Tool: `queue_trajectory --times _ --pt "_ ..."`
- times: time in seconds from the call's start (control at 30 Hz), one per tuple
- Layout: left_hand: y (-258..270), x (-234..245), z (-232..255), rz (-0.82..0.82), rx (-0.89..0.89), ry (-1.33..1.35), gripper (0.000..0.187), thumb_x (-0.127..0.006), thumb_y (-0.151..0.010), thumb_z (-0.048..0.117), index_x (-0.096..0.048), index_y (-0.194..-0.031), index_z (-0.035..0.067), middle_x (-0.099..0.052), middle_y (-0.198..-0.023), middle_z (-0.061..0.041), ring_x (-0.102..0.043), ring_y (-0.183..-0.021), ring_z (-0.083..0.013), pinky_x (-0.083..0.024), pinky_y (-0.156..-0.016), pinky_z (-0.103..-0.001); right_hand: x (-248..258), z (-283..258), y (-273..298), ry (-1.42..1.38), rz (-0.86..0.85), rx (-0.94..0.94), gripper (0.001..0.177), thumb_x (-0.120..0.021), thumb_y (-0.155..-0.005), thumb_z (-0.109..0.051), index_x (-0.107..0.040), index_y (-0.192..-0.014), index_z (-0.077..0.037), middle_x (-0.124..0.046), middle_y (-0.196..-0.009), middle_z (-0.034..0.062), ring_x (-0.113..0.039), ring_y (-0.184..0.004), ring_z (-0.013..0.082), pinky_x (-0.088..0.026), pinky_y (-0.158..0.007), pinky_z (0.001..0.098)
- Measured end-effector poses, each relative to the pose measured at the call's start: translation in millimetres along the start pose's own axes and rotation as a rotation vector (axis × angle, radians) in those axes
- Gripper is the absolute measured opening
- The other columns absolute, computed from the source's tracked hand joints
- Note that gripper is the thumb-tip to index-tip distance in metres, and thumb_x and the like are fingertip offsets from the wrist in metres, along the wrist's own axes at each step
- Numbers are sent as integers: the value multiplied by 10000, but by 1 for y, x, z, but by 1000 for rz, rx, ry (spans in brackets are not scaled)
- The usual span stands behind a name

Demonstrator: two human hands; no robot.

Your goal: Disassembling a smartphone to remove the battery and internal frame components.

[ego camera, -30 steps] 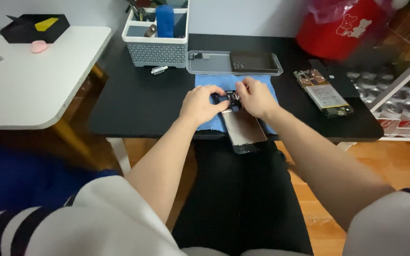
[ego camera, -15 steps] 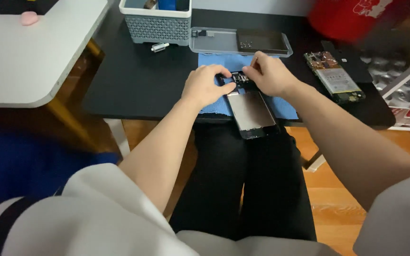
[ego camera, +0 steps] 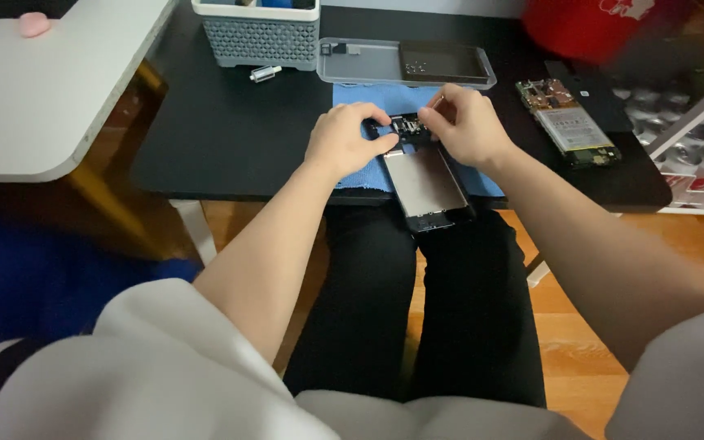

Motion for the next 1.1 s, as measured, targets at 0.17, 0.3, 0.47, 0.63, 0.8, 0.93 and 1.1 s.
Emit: queue_trajectory --times 0.17,0.3,0.47,0.63,0.8,0.93,1.1 --pt "2 1 1 4 -5 -6 316 -754 -865 447 -749 -1123 264 -737 -1248 24 -600 -1301 -260 -472 -1106 -442 0 -1 1 -16 18 -5 149 -687 -1048 -234 -701 -1063 -86 -736 -763 61 -726 -777 220 -570 -751 383" --pt "3 2 4 2 2 0 308 -748 -871 438 -749 -1125 262 -740 -1233 21 -602 -1295 -259 -467 -1104 -444 -2 0 3 -32 40 1 147 -691 -1044 -217 -697 -1056 -70 -738 -763 78 -728 -765 217 -575 -739 377" --pt "2 0 1 4 -6 5 305 -756 -879 434 -748 -1132 265 -737 -1239 4 -597 -1297 -284 -450 -1105 -462 -4 6 3 -47 60 7 156 -689 -1051 -239 -694 -1040 -83 -735 -746 64 -735 -762 207 -577 -729 369" --pt "-10 2 7 -61 61 40 234 -739 -869 436 -739 -1066 310 -733 -1216 54 -616 -1280 -259 -490 -1063 -495 -8 22 3 -94 120 -52 174 -685 -1042 -317 -697 -1011 -146 -736 -728 14 -744 -800 211 -564 -782 369" --pt "-30 -8 26 -84 -83 -238 57 -757 -864 371 -713 -896 352 -684 -1162 84 -609 -1243 -277 -483 -1019 -538 -10 32 3 -152 162 -95 197 -704 -1015 -379 -693 -962 -189 -731 -707 -26 -737 -788 161 -548 -789 326" --pt "-41 -23 32 -131 -194 -357 67 -725 -899 364 -683 -920 316 -693 -1076 44 -631 -1185 -298 -458 -1018 -563 -11 34 0 -153 183 -112 190 -710 -988 -386 -707 -959 -198 -739 -721 -1 -744 -807 183 -553 -788 358" --pt "-53 -33 29 -179 -229 -404 68 -705 -944 307 -671 -906 262 -674 -998 19 -634 -1139 -290 -465 -968 -526 -6 19 7 -186 193 -113 195 -706 -988 -359 -710 -939 -171 -737 -694 -12 -749 -763 166 -555 -772 333"
Point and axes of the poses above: each hand's wrist, its own y-axis away from the middle knuckle, its own x-axis out of the back of the hand, z = x × y, the point moved 4 cm from there along -y, towards the middle knuckle
